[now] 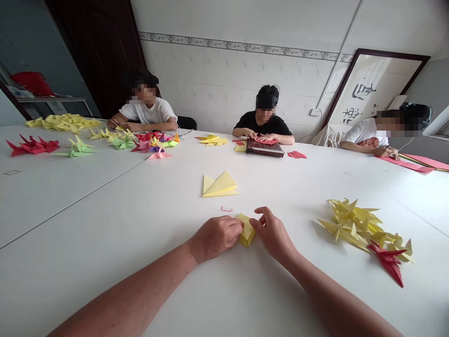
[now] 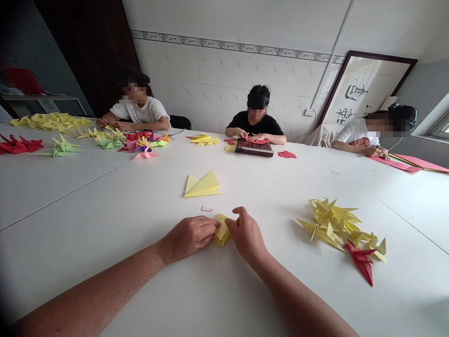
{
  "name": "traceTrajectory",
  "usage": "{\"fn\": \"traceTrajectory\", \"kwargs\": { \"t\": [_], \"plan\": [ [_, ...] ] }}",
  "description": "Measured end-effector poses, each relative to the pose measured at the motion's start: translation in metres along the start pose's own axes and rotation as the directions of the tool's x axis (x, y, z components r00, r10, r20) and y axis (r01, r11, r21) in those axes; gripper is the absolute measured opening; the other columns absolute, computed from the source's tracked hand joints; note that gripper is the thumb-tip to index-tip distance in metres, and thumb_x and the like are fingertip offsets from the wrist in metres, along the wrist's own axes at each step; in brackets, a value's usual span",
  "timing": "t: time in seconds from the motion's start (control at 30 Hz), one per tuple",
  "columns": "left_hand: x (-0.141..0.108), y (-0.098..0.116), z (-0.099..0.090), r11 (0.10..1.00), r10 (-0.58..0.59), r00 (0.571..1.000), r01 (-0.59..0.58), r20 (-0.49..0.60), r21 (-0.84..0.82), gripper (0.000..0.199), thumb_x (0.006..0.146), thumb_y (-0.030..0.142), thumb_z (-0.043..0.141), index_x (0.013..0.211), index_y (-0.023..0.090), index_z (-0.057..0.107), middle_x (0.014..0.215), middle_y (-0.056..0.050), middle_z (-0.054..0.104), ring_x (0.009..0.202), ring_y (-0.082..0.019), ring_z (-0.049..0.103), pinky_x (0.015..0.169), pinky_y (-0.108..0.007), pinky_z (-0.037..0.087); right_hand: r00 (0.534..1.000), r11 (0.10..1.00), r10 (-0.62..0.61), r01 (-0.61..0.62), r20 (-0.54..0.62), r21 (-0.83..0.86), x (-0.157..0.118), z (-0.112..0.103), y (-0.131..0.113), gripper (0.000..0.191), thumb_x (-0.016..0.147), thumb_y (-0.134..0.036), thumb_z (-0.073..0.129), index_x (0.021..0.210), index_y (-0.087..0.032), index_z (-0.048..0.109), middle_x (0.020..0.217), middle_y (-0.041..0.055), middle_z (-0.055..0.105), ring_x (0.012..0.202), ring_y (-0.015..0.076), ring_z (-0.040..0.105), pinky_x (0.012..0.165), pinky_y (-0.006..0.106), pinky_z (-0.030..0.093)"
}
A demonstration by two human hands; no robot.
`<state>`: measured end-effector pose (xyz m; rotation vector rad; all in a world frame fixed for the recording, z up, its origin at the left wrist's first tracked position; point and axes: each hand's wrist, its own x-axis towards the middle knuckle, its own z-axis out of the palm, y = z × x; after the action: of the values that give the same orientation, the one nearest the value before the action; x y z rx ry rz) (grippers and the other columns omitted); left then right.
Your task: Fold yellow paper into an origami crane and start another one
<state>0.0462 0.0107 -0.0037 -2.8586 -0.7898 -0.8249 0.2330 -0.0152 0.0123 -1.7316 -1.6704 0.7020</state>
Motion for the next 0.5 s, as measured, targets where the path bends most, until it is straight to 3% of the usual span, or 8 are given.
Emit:
{"fn": "traceTrajectory", "kwargs": {
  "t": [0.1, 0.17, 0.23, 0.3, 0.37, 0.5],
  "plan": [
    [-0.001, -0.002, 0.001, 1.0, -0.003, 1.0, 0.004, 0.019, -0.007, 0.02, 0.076, 0.004, 0.043, 0.063, 0.018, 0.047, 0.059, 0.003, 0.052, 0.052, -0.01, 0.043, 0.051, -0.022, 0.035, 0.956, 0.949, -0.247, 0.206, -0.16, -0.237, -0.012, -0.002, 0.003, 0.02, 0.088, -0.036, 0.047, 0.098, -0.02, 0.054, 0.086, 0.0035, 0.059, 0.056, 0.013, 0.052, 0.051, 0.025, 0.037],
    [-0.001, -0.002, 0.0, 0.999, -0.03, 0.999, 0.031, 0.034, -0.016, 0.019, 0.075, 0.005, 0.043, 0.064, 0.019, 0.048, 0.056, 0.003, 0.049, 0.052, -0.011, 0.041, 0.051, -0.022, 0.034, 0.857, 0.85, -0.481, 0.405, -0.184, -0.336, -0.023, -0.004, 0.007, 0.017, 0.091, -0.03, 0.043, 0.089, -0.019, 0.056, 0.083, 0.0039, 0.058, 0.058, 0.0135, 0.051, 0.052, 0.026, 0.036],
    [-0.001, -0.002, 0.0, 0.996, -0.08, 0.996, 0.082, 0.045, -0.039, 0.019, 0.076, 0.006, 0.042, 0.066, 0.019, 0.05, 0.055, 0.003, 0.048, 0.052, -0.011, 0.042, 0.051, -0.022, 0.033, 0.756, 0.737, -0.644, 0.572, -0.116, -0.359, -0.034, -0.007, 0.01, 0.02, 0.093, -0.022, 0.04, 0.082, -0.019, 0.056, 0.075, 0.0035, 0.057, 0.063, 0.0148, 0.051, 0.055, 0.026, 0.038],
    [-0.001, -0.002, 0.0, 0.986, -0.145, 0.988, 0.148, 0.044, -0.08, 0.018, 0.078, 0.008, 0.042, 0.068, 0.019, 0.052, 0.055, 0.004, 0.049, 0.053, -0.011, 0.044, 0.051, -0.022, 0.033, 0.701, 0.661, -0.713, 0.667, -0.013, -0.343, -0.042, -0.009, 0.013, 0.022, 0.093, -0.017, 0.04, 0.08, -0.019, 0.058, 0.074, 0.0041, 0.058, 0.066, 0.0159, 0.052, 0.058, 0.027, 0.04],
    [0.0, -0.002, 0.0, 0.968, -0.209, 0.977, 0.212, 0.039, -0.136, 0.017, 0.079, 0.009, 0.042, 0.071, 0.02, 0.054, 0.057, 0.003, 0.051, 0.054, -0.011, 0.046, 0.052, -0.021, 0.034, 0.68, 0.631, -0.731, 0.708, 0.063, -0.317, -0.045, -0.011, 0.016, 0.019, 0.092, -0.016, 0.042, 0.086, -0.019, 0.06, 0.083, 0.0064, 0.062, 0.075, 0.0183, 0.055, 0.064, 0.03, 0.044],
    [0.0, -0.004, 0.001, 0.915, -0.315, 0.947, 0.32, 0.061, -0.245, 0.016, 0.079, 0.009, 0.043, 0.075, 0.02, 0.055, 0.061, 0.004, 0.053, 0.053, -0.009, 0.045, 0.05, -0.019, 0.033, 0.705, 0.638, -0.683, 0.704, 0.192, -0.312, -0.042, -0.01, 0.018, 0.019, 0.091, -0.022, 0.05, 0.107, -0.019, 0.06, 0.11, 0.0098, 0.063, 0.097, 0.0237, 0.056, 0.082, 0.038, 0.046]
  ]
}}
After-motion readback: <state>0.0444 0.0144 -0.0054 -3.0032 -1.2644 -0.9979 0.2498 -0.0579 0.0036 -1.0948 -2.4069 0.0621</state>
